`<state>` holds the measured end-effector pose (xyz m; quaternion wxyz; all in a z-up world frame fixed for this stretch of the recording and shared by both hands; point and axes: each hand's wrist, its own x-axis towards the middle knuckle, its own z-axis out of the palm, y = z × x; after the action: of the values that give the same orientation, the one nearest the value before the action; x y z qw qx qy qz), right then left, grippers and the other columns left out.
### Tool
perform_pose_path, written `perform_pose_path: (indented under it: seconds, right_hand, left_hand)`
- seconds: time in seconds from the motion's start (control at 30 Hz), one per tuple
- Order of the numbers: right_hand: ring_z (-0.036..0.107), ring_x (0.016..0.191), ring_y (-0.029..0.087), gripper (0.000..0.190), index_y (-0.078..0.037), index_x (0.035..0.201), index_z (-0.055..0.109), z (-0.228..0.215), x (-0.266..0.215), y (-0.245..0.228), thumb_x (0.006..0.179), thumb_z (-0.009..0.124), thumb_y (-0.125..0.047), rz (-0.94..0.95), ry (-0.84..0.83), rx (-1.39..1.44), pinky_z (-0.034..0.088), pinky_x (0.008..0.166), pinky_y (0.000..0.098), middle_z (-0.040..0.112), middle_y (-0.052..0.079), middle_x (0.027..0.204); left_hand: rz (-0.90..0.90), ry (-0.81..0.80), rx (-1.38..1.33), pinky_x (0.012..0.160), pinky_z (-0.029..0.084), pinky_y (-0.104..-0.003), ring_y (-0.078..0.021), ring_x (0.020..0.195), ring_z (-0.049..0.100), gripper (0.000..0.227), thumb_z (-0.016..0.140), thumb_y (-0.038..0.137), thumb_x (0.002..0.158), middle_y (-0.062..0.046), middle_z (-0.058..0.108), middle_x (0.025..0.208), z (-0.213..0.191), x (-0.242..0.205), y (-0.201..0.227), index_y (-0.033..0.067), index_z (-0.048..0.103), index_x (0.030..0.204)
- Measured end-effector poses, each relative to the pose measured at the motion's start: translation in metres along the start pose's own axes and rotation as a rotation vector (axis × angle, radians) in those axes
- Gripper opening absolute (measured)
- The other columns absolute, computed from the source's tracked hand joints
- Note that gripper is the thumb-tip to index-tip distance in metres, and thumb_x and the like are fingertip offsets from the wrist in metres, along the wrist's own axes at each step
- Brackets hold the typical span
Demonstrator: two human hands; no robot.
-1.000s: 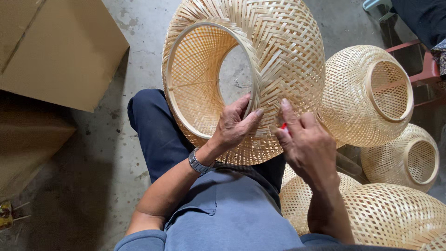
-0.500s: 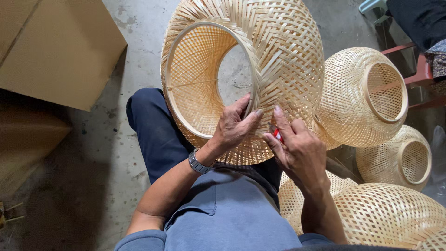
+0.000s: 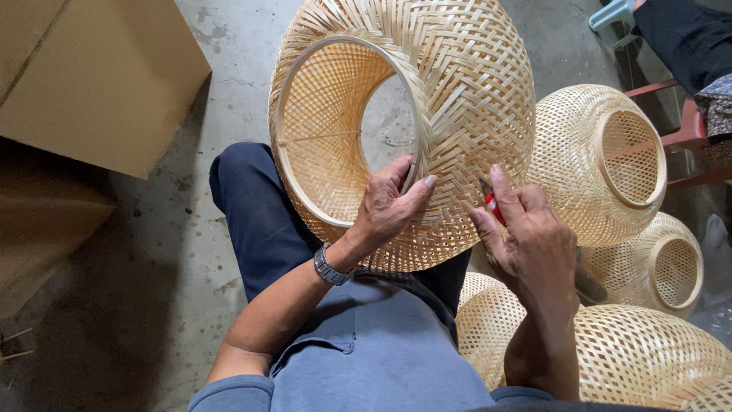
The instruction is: The person is weaving a large, round bamboo basket. They use a red-handled tool to tuck and secure the bamboo strips along the rim of the basket. The person rotates the basket periodically to continue the weaving process around the circumference.
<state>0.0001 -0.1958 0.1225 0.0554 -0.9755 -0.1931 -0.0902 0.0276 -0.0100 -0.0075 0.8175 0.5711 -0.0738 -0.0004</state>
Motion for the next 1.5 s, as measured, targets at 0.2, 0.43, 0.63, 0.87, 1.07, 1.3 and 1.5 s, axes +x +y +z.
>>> perform_pose_path:
  seconds: [0.2, 0.43, 0.63, 0.87, 1.07, 1.3, 1.5]
  right_hand:
    - [0.063, 0.078, 0.022, 0.065, -0.014, 0.153, 0.056, 0.022, 0.005, 0.020, 0.097, 0.070, -0.044, 0.128, 0.018, 0.126, 0.058, 0.061, 0.0361, 0.057, 0.014, 0.109]
    - [0.063, 0.120, 0.032, 0.082, -0.015, 0.163, 0.044, 0.056, 0.007, 0.044, 0.095, 0.073, -0.052, 0.197, 0.132, 0.396, 0.059, 0.096, 0.0406, 0.048, 0.025, 0.145]
    - [0.063, 0.114, 0.031, 0.080, -0.009, 0.157, 0.048, 0.070, -0.014, 0.031, 0.093, 0.073, -0.049, 0.316, 0.095, 0.408, 0.057, 0.092, 0.0400, 0.051, 0.023, 0.139]
    - [0.062, 0.111, 0.032, 0.075, -0.008, 0.154, 0.053, 0.061, -0.029, 0.027, 0.092, 0.074, -0.046, 0.313, 0.065, 0.326, 0.058, 0.085, 0.0408, 0.051, 0.022, 0.133]
    - [0.063, 0.101, 0.031, 0.074, -0.011, 0.154, 0.052, 0.048, -0.030, 0.023, 0.097, 0.060, -0.056, 0.380, 0.038, 0.290, 0.058, 0.080, 0.0419, 0.051, 0.020, 0.127]
    - [0.062, 0.085, 0.026, 0.061, -0.010, 0.153, 0.052, 0.023, -0.025, 0.010, 0.109, 0.041, -0.050, 0.402, 0.017, 0.375, 0.054, 0.072, 0.0418, 0.054, 0.015, 0.113]
    - [0.064, 0.075, 0.023, 0.049, -0.009, 0.143, 0.062, 0.018, -0.015, 0.004, 0.105, 0.062, -0.040, 0.191, 0.055, 0.214, 0.053, 0.063, 0.0385, 0.064, 0.010, 0.096]
  left_hand:
    - [-0.009, -0.012, -0.017, 0.074, 0.055, -0.024, -0.0049, 0.084, 0.061, 0.026, 0.062, 0.010, 0.103, -0.001, 0.070, 0.098, -0.001, 0.002, 0.010, -0.0012, 0.065, 0.126]
    - [0.128, -0.131, 0.181, 0.079, 0.059, -0.028, -0.0090, 0.087, 0.067, 0.027, 0.062, 0.013, 0.101, -0.005, 0.075, 0.099, -0.014, 0.037, 0.026, -0.0022, 0.067, 0.124]
    - [0.034, -0.311, 0.251, 0.074, 0.059, -0.029, -0.0086, 0.082, 0.066, 0.031, 0.065, 0.016, 0.096, -0.003, 0.074, 0.091, -0.033, 0.060, 0.031, -0.0015, 0.070, 0.121]
    - [-0.202, -0.349, 0.146, 0.063, 0.051, -0.029, -0.0073, 0.070, 0.059, 0.025, 0.065, 0.016, 0.097, 0.001, 0.066, 0.080, -0.039, 0.059, 0.006, -0.0039, 0.071, 0.110]
    - [-0.272, -0.451, -0.055, 0.068, 0.050, -0.025, -0.0065, 0.075, 0.057, 0.034, 0.058, 0.012, 0.099, 0.001, 0.064, 0.086, -0.042, 0.054, 0.003, -0.0055, 0.065, 0.126]
    - [-0.343, -0.525, -0.312, 0.065, 0.042, -0.021, -0.0034, 0.074, 0.048, 0.038, 0.053, 0.013, 0.108, 0.005, 0.055, 0.085, -0.045, 0.042, 0.007, -0.0073, 0.059, 0.139]
    - [-0.392, -0.566, -0.583, 0.061, 0.035, -0.020, -0.0026, 0.069, 0.039, 0.046, 0.053, 0.017, 0.112, 0.008, 0.045, 0.082, -0.039, 0.037, -0.005, -0.0062, 0.047, 0.151]
